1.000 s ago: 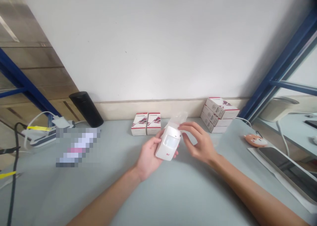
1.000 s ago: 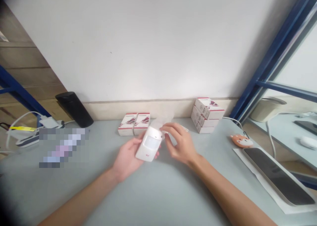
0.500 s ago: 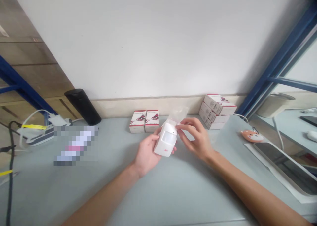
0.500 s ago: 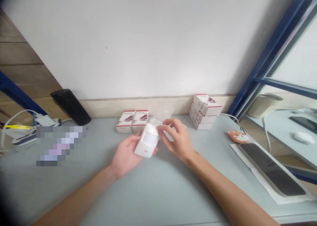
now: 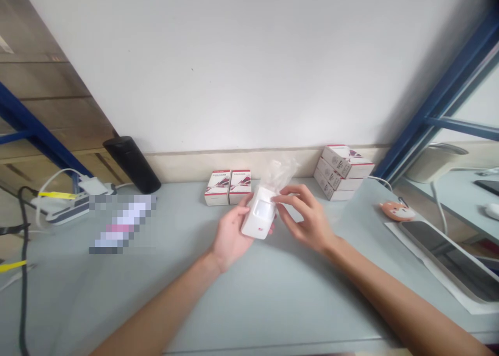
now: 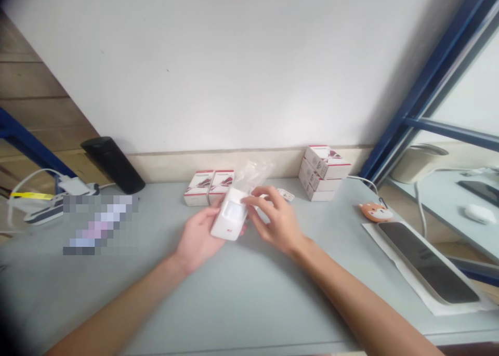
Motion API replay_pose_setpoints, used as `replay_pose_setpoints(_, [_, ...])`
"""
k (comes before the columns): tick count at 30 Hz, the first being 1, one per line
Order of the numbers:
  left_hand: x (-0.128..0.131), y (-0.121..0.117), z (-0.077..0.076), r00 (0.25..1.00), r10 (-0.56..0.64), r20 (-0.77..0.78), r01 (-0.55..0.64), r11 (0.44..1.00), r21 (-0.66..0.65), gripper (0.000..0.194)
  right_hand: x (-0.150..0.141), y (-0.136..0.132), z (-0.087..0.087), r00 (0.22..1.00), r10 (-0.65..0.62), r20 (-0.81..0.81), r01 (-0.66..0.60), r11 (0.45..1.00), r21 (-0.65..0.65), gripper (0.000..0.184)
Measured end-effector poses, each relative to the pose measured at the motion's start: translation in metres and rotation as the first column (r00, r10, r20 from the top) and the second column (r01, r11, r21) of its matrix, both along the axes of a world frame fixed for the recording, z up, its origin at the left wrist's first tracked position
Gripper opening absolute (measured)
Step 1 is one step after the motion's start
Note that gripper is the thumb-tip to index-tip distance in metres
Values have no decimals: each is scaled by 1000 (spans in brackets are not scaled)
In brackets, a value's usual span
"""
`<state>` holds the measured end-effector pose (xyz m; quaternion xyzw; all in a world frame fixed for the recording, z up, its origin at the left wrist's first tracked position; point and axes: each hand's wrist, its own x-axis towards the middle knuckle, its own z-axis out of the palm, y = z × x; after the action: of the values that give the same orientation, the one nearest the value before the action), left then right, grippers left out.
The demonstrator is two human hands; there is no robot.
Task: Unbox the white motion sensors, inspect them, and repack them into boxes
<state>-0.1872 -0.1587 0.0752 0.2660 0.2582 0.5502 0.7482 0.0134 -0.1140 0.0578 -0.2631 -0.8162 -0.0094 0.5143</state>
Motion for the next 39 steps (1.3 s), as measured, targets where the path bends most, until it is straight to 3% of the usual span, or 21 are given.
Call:
replay_pose_setpoints(6, [0,0,1,1000,18,25,-17,999,-34,54,1,-1,1,998,44,38,-42,998,-39,26])
replay_pose_setpoints(13, [2,2,-5,1000,-26,-13,25,999,-30,29,1,-2,3,996,76,39,-75,997,-29,16])
replay_pose_setpoints(22, [1,2,1,999,20,-35,-21,999,-47,31,1,0,-1,994,-27,106,35,997,-70,28])
replay_pose_setpoints(29, [4,1,2,996,87,1,-87,996,-34,37,2,-2,3,994,18,112,-7,994,-105,26])
replay_pose_setpoints(34, [1,2,1,995,95,-31,-94,995,14,27,1,-3,2,994,44,104,-37,997,-67,16])
replay_pose_setpoints(39, [-1,-1,6,997,44,-67,-44,999,1,19,1,-6,3,995,31,92,-25,998,-65,25])
